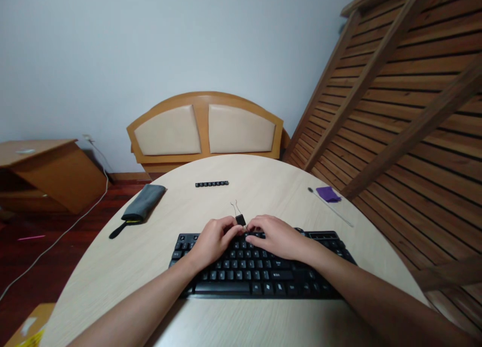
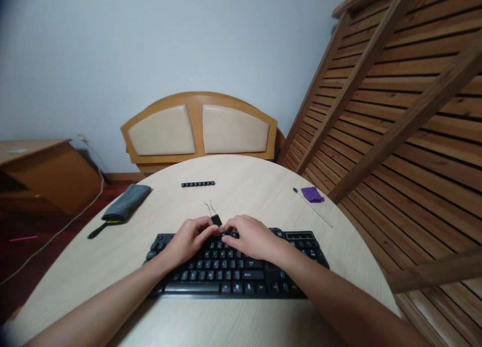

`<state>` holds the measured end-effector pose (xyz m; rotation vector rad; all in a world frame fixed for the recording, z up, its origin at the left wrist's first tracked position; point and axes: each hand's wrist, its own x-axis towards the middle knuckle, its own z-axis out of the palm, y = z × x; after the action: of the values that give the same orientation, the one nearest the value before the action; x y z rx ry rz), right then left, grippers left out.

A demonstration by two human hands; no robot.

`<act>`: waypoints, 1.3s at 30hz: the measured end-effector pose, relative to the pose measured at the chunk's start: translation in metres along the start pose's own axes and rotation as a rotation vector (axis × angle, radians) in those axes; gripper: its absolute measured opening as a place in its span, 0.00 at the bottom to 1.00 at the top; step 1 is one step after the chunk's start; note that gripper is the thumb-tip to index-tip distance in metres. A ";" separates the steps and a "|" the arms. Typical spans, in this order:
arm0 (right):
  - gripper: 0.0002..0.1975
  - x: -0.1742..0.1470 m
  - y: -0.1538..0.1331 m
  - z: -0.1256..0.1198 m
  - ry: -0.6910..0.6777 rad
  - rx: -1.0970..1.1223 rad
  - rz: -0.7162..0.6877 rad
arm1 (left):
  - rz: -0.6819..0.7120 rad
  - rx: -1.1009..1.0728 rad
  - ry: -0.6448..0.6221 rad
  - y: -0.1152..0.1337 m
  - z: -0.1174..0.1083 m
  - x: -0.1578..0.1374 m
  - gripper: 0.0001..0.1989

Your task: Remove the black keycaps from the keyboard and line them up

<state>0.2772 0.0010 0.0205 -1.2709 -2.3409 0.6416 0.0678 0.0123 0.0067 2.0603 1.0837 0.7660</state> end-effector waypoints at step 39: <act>0.05 0.002 0.003 0.006 0.087 0.220 -0.186 | -0.040 -0.027 0.087 -0.004 0.002 0.000 0.16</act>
<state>0.2753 0.0027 0.0141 -0.9532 -2.2142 0.7421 0.0672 0.0137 0.0026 1.9928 1.1529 0.8529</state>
